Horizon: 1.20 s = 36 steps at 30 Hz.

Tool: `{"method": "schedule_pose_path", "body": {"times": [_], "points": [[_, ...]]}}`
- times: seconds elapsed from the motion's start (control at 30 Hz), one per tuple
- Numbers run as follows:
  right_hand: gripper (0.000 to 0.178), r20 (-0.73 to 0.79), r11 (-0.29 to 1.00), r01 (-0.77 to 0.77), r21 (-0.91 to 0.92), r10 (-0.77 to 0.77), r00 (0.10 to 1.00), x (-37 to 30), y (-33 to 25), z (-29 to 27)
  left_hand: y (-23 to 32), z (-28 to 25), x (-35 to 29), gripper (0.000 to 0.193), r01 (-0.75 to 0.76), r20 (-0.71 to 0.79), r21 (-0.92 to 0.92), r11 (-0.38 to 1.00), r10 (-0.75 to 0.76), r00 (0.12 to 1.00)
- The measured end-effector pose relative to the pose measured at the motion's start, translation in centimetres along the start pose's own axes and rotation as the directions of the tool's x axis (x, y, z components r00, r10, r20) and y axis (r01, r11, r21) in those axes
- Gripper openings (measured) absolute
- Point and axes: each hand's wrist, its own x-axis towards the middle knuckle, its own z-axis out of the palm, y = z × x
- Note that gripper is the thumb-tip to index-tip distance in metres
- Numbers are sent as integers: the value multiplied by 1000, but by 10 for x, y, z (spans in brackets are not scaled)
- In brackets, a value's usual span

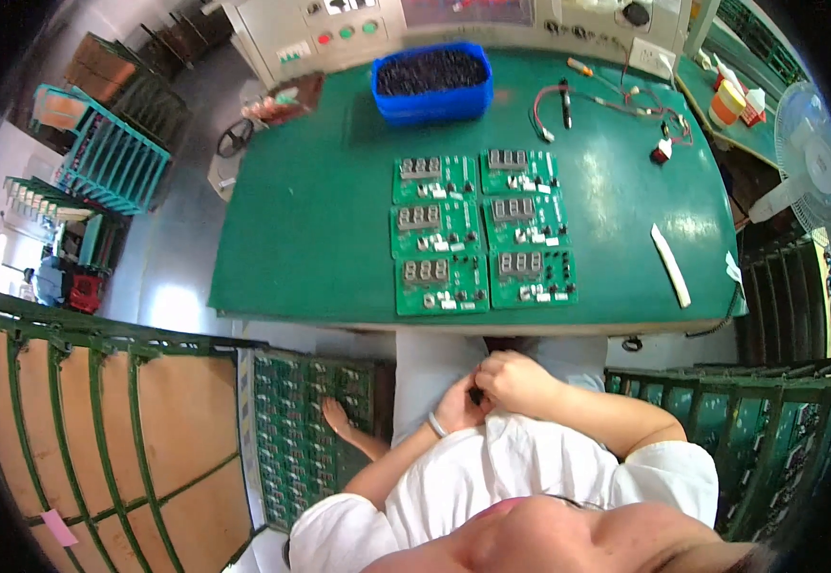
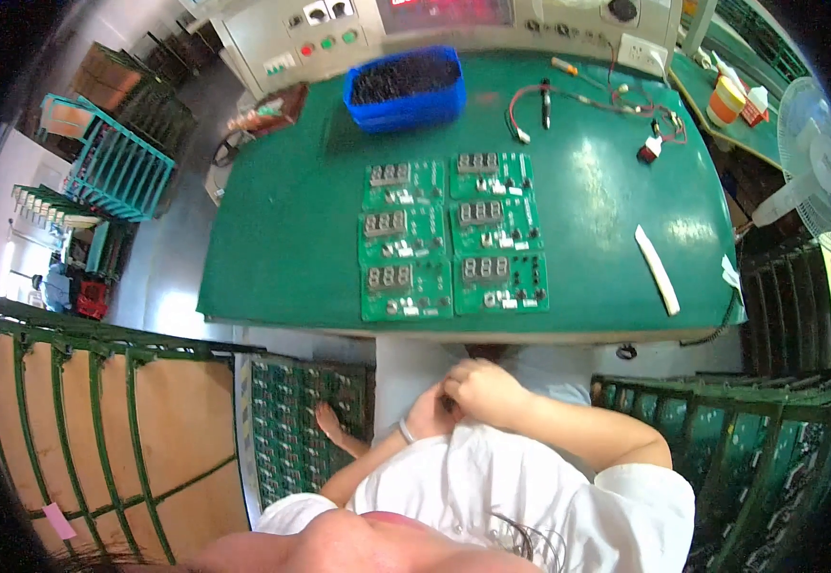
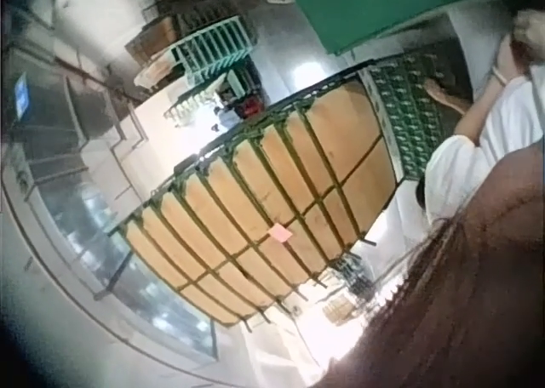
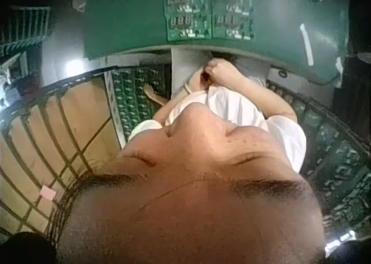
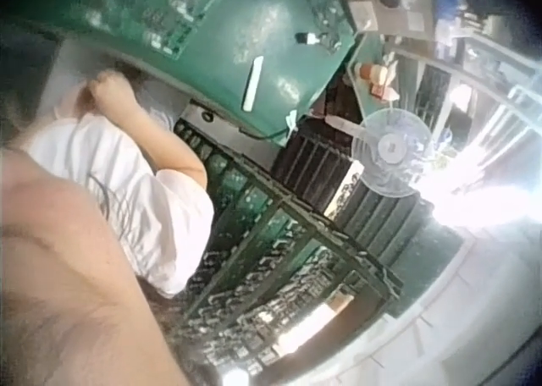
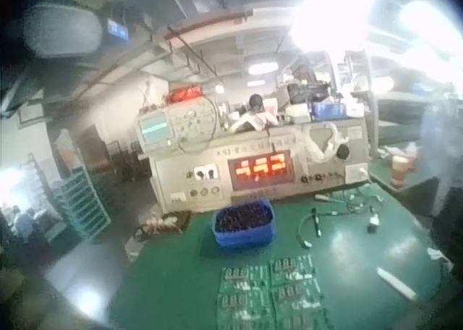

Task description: The person picks small electronic components from their hand and places them onto multiple PCB boards on a workbench by hand.

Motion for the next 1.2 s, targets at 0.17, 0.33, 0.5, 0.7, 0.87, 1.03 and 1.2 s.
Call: {"method": "schedule_pose_path", "body": {"times": [0.17, 0.33, 0.5, 0.7, 0.87, 1.03, 1.2], "points": [[23, -91, 999, -43, -24, 41, 995, 0, 2, 6, 5, 13, -4, 24, 8, 33, -4, 1000, -8, 999], [18, -117, 989, -7, 151, 25, 993, 1, 12, 8, 4, -9, 3, 21, 40, 127, -135, 990, -23, 992], [14, -190, 950, -26, 312, 89, 978, 6, 8, -15, 6, 25, -12, 23, -113, -108, 121, 986, 126, 986], [17, -259, 851, -74, 520, 239, 936, 11, 3, -22, 20, 59, -45, 29, -310, 142, 482, 819, 276, 951], [19, -342, 884, 21, 467, 159, 926, 19, -2, -31, 34, 62, -53, 24, -478, 288, 603, 638, 385, 877], [19, -398, 904, 76, 420, 108, 911, 29, -4, -42, 43, 68, -58, 25, -547, 343, 667, 506, 444, 828], [21, -567, 999, 22, 34, 1, 824, 49, 12, -81, 44, 72, -57, 23, -544, 302, 509, 667, 453, 839]]}}
